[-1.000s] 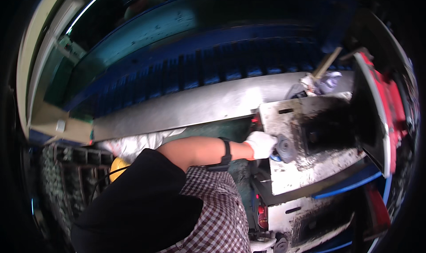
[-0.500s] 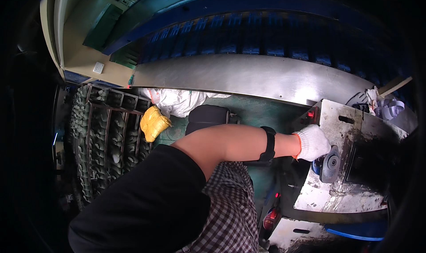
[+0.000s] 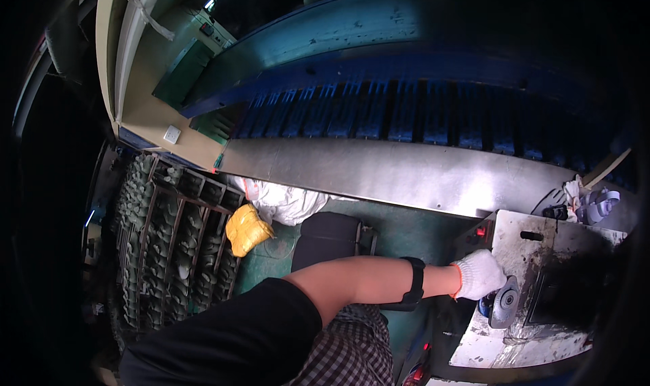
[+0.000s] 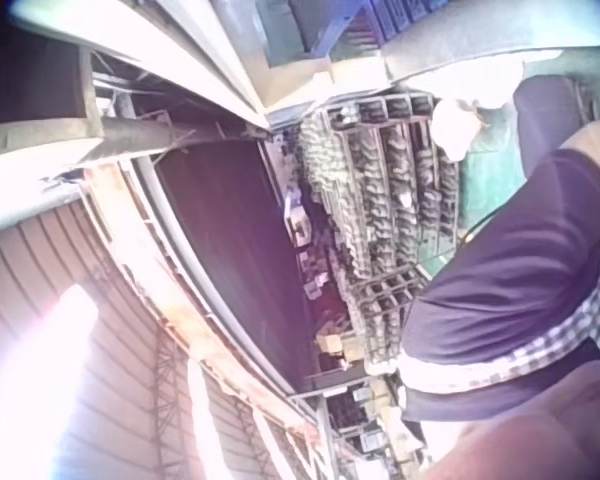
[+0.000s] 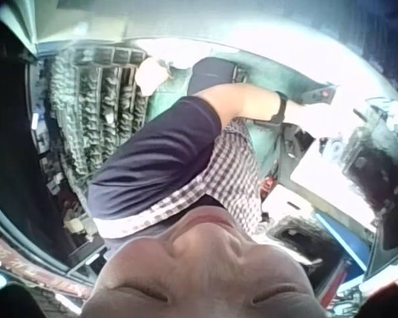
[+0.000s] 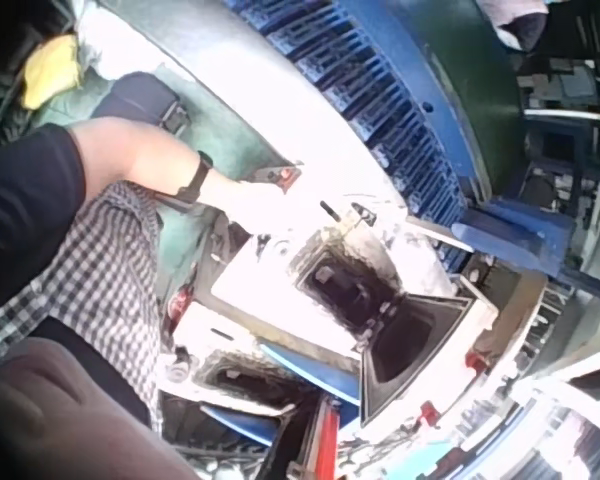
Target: Operating a heat-setting machine to shape shoe components.
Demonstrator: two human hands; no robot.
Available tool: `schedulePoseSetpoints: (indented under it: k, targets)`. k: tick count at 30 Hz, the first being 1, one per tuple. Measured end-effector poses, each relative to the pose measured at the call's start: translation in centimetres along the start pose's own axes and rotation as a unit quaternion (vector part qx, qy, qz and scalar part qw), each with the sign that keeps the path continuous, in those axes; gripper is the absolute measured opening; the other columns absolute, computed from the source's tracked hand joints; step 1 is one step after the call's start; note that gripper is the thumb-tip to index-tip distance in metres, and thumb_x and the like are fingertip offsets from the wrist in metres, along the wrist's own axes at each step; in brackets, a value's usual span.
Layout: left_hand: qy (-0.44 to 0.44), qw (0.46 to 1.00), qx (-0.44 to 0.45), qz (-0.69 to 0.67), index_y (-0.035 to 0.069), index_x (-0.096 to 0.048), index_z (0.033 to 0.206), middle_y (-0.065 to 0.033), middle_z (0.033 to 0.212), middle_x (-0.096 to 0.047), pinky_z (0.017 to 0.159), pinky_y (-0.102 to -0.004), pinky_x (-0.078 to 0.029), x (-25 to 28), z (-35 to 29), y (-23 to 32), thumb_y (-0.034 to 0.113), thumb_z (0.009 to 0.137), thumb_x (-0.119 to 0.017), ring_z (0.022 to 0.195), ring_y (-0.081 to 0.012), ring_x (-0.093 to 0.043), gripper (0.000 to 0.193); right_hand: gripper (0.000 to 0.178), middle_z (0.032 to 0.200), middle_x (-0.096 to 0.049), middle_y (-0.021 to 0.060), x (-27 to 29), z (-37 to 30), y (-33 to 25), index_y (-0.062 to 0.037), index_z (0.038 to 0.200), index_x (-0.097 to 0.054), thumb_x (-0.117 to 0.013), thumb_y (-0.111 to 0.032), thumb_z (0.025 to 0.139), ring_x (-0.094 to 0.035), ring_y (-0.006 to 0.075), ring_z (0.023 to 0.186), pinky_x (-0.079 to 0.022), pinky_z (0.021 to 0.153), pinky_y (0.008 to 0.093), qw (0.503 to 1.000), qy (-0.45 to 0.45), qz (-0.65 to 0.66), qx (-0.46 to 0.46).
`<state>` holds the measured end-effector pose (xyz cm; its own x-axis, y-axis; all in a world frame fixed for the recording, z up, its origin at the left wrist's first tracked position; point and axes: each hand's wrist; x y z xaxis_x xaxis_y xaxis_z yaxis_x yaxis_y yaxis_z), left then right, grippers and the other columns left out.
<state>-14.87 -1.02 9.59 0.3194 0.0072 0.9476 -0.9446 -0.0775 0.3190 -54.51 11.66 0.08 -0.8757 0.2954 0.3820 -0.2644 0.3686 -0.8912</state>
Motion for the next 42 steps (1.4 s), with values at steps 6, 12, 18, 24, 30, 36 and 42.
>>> schedulePoseSetpoints:
  k: [6, 12, 18, 24, 30, 36, 42]
  targets:
    - [0.002, 1.000, -0.026, -0.013, 0.008, -0.076, 0.085, -0.0142, 0.081, -0.076, 0.069, -0.0474, -0.060, 0.3, 0.0, 0.0, 0.015, 0.080, -0.069, 0.081, -0.0344, -0.077, 0.011, 0.062, 0.123, -0.066, 0.0169, -0.7, -1.1, 1.1, -0.0059, 0.137, -0.063, -0.071, -0.053, 0.097, -0.063, 0.0362, 0.109, -0.047, 0.098, 0.0602, 0.999, 0.031, 0.025, -0.001]
    - [-0.002, 0.998, -0.066, 0.004, 0.011, -0.072, 0.083, -0.0131, 0.079, -0.075, 0.066, -0.0463, -0.059, 2.1, -0.5, -0.2, 0.017, 0.084, -0.067, 0.078, -0.0331, -0.076, 0.008, 0.065, 0.129, -0.066, 0.0190, 3.1, -3.8, 4.6, -0.0060, 0.140, -0.062, -0.073, -0.052, 0.096, -0.064, 0.0393, 0.115, -0.047, 0.103, 0.0647, 0.992, 0.100, 0.081, -0.014]
    - [0.030, 0.996, -0.078, -0.010, 0.011, -0.067, 0.085, -0.0156, 0.074, -0.071, 0.062, -0.0509, -0.056, 1.7, -1.7, -2.5, 0.023, 0.085, -0.064, 0.071, -0.0373, -0.072, 0.012, 0.044, 0.083, -0.064, 0.0041, 6.7, -7.2, 4.7, -0.0051, 0.112, -0.069, -0.056, -0.046, 0.107, -0.054, 0.0138, 0.064, -0.045, 0.058, 0.0298, 0.924, 0.069, 0.332, -0.174]
    - [0.030, 0.994, -0.108, 0.003, 0.009, -0.066, 0.093, -0.0172, 0.087, -0.074, 0.077, -0.0498, -0.056, 2.2, -0.1, -1.7, 0.026, 0.089, -0.064, 0.085, -0.0377, -0.073, 0.017, 0.040, 0.073, -0.067, 0.0058, 5.4, -7.7, 0.5, -0.0055, 0.100, -0.069, -0.054, -0.041, 0.108, -0.058, 0.0156, 0.056, -0.047, 0.052, 0.0296, 0.949, 0.146, 0.246, -0.131]
    - [0.032, 0.991, -0.130, 0.027, 0.010, -0.066, 0.096, -0.0161, 0.087, -0.074, 0.075, -0.0491, -0.057, 1.8, 0.4, -1.5, 0.027, 0.090, -0.067, 0.085, -0.0363, -0.074, 0.018, 0.032, 0.072, -0.069, 0.0074, 6.5, -7.8, 1.1, -0.0070, 0.097, -0.067, -0.057, -0.035, 0.109, -0.061, 0.0194, 0.052, -0.049, 0.049, 0.0326, 0.967, 0.116, 0.212, -0.083]
    - [-0.092, 0.995, -0.017, -0.023, 0.006, -0.069, 0.102, -0.0235, 0.093, -0.075, 0.083, -0.0535, -0.058, 2.1, -0.5, -0.9, 0.032, 0.090, -0.065, 0.092, -0.0431, -0.074, 0.029, 0.023, 0.063, -0.061, 0.0046, 4.1, -8.1, -1.7, -0.0117, 0.096, -0.063, -0.062, -0.033, 0.105, -0.053, 0.0178, 0.042, -0.042, 0.040, 0.0338, 0.926, 0.192, 0.284, -0.159]
    - [-0.120, 0.989, -0.051, -0.075, 0.004, -0.071, 0.108, -0.0295, 0.100, -0.074, 0.090, -0.0548, -0.056, 2.3, -0.7, -1.4, 0.034, 0.090, -0.063, 0.098, -0.0460, -0.073, 0.036, 0.025, 0.065, -0.064, 0.0057, 4.1, -8.3, -1.5, -0.0099, 0.088, -0.064, -0.069, -0.031, 0.099, -0.055, 0.0199, 0.045, -0.042, 0.041, 0.0341, 0.909, 0.230, 0.301, -0.172]
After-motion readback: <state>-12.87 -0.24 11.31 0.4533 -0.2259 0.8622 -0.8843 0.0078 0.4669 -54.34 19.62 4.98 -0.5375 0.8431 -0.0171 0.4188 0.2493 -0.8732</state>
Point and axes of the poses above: each hand's wrist, its own z-axis towards the middle knuckle, its own x-axis out of the back of the hand, y = z × x
